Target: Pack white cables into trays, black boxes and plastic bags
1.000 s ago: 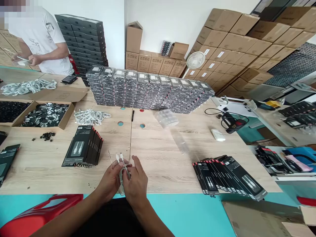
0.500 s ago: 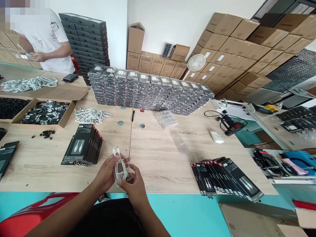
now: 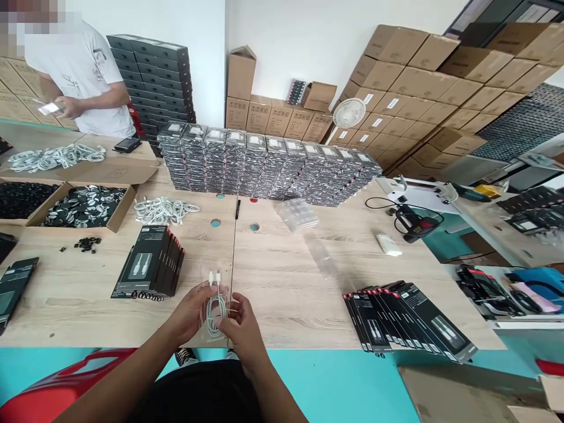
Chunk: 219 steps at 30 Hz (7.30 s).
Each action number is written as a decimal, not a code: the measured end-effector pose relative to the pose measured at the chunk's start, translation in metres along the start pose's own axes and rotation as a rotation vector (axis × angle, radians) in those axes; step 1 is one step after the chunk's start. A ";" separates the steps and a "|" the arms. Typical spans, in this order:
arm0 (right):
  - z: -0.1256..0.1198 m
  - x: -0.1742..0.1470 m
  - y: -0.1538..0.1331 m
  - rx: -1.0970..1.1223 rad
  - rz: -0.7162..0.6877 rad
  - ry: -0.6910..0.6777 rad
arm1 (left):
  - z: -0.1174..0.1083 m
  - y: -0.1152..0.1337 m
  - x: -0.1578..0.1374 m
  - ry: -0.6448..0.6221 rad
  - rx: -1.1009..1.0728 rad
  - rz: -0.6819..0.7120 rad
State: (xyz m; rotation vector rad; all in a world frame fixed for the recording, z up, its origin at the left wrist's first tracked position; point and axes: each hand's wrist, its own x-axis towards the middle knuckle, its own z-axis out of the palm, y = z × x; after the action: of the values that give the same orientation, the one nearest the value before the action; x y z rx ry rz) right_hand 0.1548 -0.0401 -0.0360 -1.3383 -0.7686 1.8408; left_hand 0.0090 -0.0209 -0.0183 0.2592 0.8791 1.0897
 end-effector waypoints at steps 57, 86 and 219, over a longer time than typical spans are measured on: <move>0.007 0.008 -0.077 0.093 -0.164 -0.030 | 0.014 0.013 -0.009 -0.085 0.294 0.102; 0.007 0.002 -0.078 0.085 -0.208 0.074 | 0.035 0.029 0.000 -0.012 0.442 0.076; -0.087 0.069 -0.058 -0.127 0.135 -0.230 | -0.024 -0.066 -0.002 0.115 0.601 0.108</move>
State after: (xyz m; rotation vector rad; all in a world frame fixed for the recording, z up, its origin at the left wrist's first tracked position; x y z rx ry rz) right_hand 0.2359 0.0539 -0.0504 -1.2980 -0.9479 2.1101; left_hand 0.0349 -0.0589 -0.0713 0.7546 1.2986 0.9224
